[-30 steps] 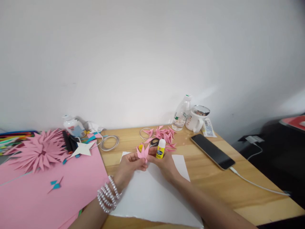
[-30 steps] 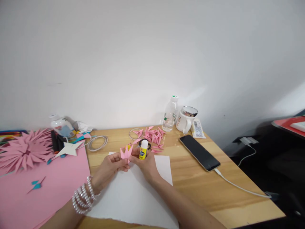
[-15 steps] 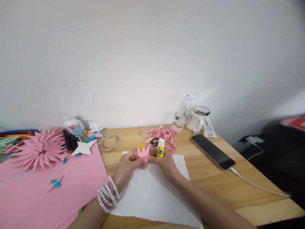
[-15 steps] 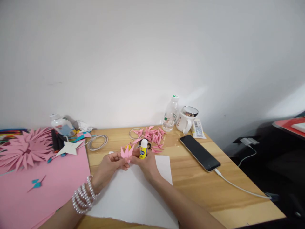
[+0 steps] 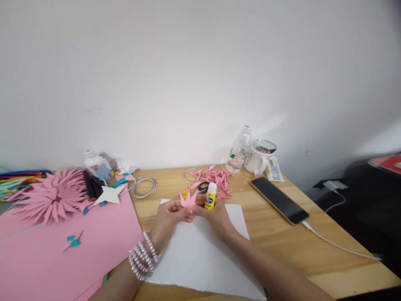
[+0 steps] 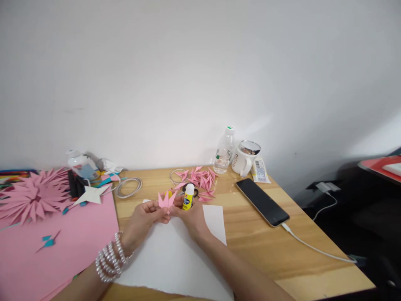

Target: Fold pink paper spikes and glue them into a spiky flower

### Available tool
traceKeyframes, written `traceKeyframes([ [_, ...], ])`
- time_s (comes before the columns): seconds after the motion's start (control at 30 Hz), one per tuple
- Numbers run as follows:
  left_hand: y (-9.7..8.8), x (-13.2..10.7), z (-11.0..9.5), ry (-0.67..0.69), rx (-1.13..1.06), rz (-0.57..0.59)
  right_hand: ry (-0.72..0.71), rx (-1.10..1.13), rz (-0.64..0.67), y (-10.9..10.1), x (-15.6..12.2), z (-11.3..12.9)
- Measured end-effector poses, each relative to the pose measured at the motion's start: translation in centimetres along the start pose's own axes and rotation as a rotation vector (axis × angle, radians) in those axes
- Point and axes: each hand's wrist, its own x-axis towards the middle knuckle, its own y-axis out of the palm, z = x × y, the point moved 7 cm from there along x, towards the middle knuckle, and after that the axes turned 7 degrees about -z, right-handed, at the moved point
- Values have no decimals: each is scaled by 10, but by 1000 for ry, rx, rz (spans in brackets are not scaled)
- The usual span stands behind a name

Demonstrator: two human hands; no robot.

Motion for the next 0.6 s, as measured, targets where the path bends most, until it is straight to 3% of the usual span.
traceKeyframes([
  [0.27, 0, -1, -2, 37, 24, -15, -30, -15, -17, 1, -1, 0],
  [0.5, 5, 0, -4, 29, -2, 114, -71, -78, -44, 2, -2, 5],
  [0.6, 4, 0, -1, 2, -2, 116, -92, -115, -55, 3, -2, 6],
])
